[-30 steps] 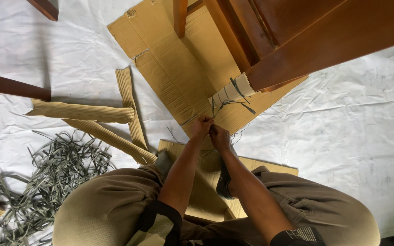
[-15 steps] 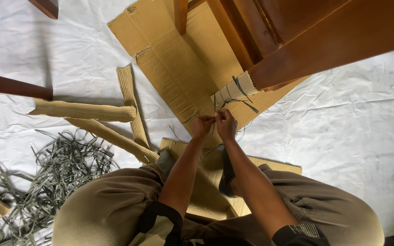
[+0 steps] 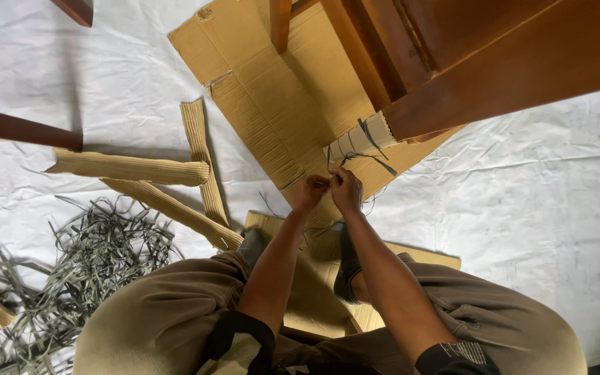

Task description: Wrapping the legs of wooden chairs with protective cardboard strips and securing them with ties.

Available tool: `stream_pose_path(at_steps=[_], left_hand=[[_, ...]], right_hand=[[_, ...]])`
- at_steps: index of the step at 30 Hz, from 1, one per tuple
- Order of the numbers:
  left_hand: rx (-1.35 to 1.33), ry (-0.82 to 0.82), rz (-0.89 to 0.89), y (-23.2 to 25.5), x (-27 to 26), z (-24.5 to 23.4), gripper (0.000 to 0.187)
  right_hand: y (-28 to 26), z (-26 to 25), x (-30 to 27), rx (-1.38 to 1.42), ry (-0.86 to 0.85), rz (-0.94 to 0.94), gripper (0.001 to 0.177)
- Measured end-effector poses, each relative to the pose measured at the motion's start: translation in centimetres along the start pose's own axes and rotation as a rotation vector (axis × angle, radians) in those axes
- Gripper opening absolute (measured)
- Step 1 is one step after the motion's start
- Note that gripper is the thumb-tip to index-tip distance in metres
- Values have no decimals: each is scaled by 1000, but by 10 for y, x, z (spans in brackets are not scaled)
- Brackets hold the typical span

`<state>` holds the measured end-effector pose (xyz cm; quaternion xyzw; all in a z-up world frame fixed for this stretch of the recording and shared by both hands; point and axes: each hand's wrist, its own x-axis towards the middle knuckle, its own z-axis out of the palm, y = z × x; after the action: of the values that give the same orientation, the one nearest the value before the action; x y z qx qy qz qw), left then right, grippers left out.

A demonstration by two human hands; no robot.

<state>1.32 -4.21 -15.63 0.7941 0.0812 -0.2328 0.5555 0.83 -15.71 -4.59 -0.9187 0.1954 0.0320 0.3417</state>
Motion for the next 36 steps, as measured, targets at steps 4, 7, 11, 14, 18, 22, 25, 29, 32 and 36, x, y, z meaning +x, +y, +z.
stream_pose_path(at_steps=[4,7,11,14,18,22,25,29,32,36], left_hand=[[110,-20,-7,4,0,-12,21],[177,1,-12,21,-5,-26,17],[105,38,-38,54,-16,-41,29],[92,68,-77,51,-3,-35,31],[73,59,-54,77,-10,-39,28],[-49,69,-75,69,1,-28,32],[-229,86,-130,45,15,-13,44],[-447,-89,-328,65,7,-21,68],[-375,-93,-335,22,44,10,36],[-476,-57,-349,36,33,6,27]], right_hand=[[3,-1,-3,-71,-8,-95,19],[-5,-9,-7,-80,-51,-101,21],[-15,-17,-10,-77,-120,-69,24],[-22,-21,-11,-139,-154,-76,24],[-24,-28,-5,-189,-185,-27,20],[-22,-27,-2,-170,-168,2,24],[-13,-17,0,-117,-136,14,23],[-2,-7,1,-81,-95,6,21],[-12,-12,1,-30,-96,19,19],[11,6,12,32,-129,142,19]])
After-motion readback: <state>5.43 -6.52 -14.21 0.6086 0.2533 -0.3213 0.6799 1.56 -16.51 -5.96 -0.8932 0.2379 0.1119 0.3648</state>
